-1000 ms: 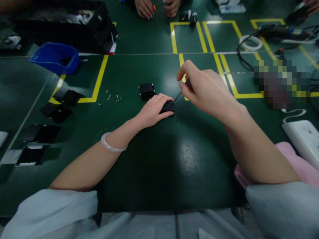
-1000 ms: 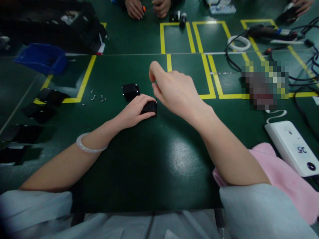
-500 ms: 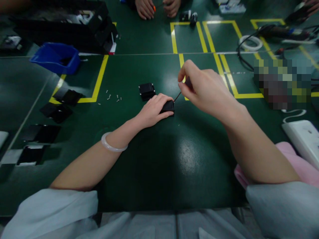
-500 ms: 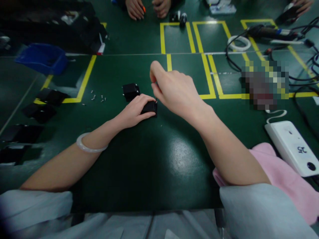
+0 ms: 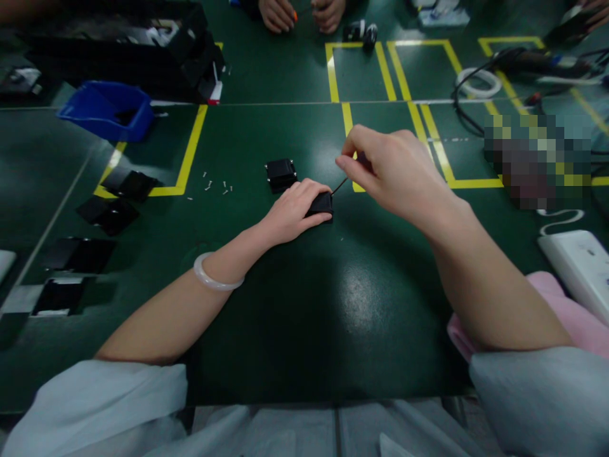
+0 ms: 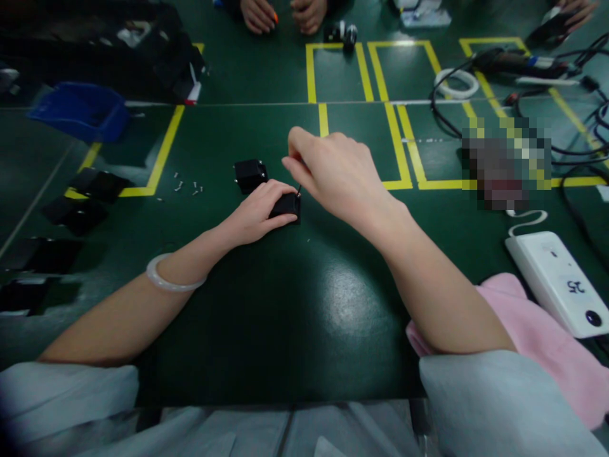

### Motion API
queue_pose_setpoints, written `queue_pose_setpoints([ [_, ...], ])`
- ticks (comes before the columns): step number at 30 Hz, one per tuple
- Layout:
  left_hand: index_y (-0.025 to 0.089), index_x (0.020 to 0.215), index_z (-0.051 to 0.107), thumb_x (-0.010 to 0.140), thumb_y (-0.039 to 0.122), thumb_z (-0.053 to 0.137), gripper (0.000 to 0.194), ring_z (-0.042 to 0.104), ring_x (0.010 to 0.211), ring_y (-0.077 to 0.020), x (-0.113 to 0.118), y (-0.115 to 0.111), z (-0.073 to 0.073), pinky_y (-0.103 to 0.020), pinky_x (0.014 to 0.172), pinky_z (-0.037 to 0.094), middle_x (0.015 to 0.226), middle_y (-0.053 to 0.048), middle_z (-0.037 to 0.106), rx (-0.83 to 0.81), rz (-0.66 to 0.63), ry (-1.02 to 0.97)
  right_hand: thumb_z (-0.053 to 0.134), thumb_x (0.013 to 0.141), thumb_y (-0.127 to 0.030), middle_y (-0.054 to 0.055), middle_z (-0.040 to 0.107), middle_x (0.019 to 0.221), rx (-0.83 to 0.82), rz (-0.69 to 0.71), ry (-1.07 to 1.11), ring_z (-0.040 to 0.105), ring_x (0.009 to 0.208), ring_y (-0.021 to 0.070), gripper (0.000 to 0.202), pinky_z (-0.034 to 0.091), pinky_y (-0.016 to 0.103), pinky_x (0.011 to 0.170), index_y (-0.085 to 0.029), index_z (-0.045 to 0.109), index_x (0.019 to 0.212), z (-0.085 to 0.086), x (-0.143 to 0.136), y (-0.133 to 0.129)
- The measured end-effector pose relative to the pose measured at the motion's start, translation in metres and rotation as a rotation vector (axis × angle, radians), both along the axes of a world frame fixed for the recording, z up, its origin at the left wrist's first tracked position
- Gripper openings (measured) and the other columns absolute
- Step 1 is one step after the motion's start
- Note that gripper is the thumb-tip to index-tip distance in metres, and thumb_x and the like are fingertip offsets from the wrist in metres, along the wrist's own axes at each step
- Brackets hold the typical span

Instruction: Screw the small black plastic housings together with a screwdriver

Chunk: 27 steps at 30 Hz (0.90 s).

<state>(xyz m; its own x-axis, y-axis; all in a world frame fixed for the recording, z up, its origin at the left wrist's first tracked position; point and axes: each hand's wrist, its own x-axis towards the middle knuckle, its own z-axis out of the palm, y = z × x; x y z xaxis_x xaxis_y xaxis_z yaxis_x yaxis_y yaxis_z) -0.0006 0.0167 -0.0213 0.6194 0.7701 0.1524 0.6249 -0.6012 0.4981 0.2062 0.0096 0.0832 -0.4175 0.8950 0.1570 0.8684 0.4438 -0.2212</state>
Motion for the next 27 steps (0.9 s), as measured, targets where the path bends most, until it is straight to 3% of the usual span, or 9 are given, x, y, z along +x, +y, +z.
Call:
queue_pose_setpoints([
  [7, 0.016, 0.129, 0.053, 0.097, 0.043, 0.058, 0.042, 0.056, 0.118, -0.0287, 0.0001, 0.0001, -0.0007, -0.044, 0.104, 0.043, 0.128, -0.014, 0.060, 0.008, 0.000, -0.007, 0.042, 0.099, -0.029, 0.009, 0.072, 0.098, 0.030, -0.006, -0.011, 0.069, 0.088, 0.0297, 0.034, 0.042, 0.038, 0.072, -0.020, 0.053, 0.130, -0.0016, -0.0014, -0.0006],
  [14, 0.015, 0.129, 0.054, 0.096, 0.043, 0.058, 0.043, 0.056, 0.118, -0.0294, 0.0004, -0.0009, 0.0016, -0.044, 0.103, 0.043, 0.128, -0.015, 0.060, -0.008, 0.005, -0.003, 0.037, 0.103, -0.038, 0.012, 0.073, 0.098, 0.003, -0.027, -0.068, 0.068, 0.094, 0.0306, 0.034, 0.044, 0.038, 0.075, -0.020, 0.062, 0.118, 0.0026, -0.0021, -0.0035],
  [21, 0.017, 0.129, 0.053, 0.096, 0.044, 0.058, 0.042, 0.055, 0.117, -0.0291, 0.0003, -0.0007, 0.0010, -0.045, 0.104, 0.043, 0.129, -0.013, 0.060, -0.015, 0.013, -0.004, 0.040, 0.101, -0.032, 0.011, 0.073, 0.102, 0.011, 0.012, -0.043, 0.068, 0.091, 0.0292, 0.034, 0.044, 0.038, 0.075, -0.021, 0.055, 0.130, 0.0030, -0.0005, -0.0048],
  [25, 0.017, 0.129, 0.053, 0.096, 0.043, 0.058, 0.042, 0.056, 0.118, -0.0294, 0.0003, -0.0007, 0.0016, -0.045, 0.104, 0.043, 0.128, -0.014, 0.060, -0.009, 0.004, -0.002, 0.037, 0.103, -0.040, 0.011, 0.073, 0.092, 0.016, 0.014, -0.061, 0.068, 0.089, 0.0286, 0.035, 0.044, 0.036, 0.072, -0.022, 0.065, 0.114, 0.0040, -0.0001, -0.0046],
  [27, 0.018, 0.129, 0.053, 0.096, 0.044, 0.058, 0.042, 0.055, 0.118, -0.0293, 0.0003, -0.0007, 0.0017, -0.045, 0.104, 0.043, 0.128, -0.014, 0.060, -0.012, 0.002, -0.003, 0.035, 0.103, -0.038, 0.010, 0.073, 0.091, 0.030, 0.009, -0.078, 0.068, 0.088, 0.0285, 0.036, 0.043, 0.036, 0.071, -0.022, 0.065, 0.115, 0.0041, 0.0001, -0.0048],
])
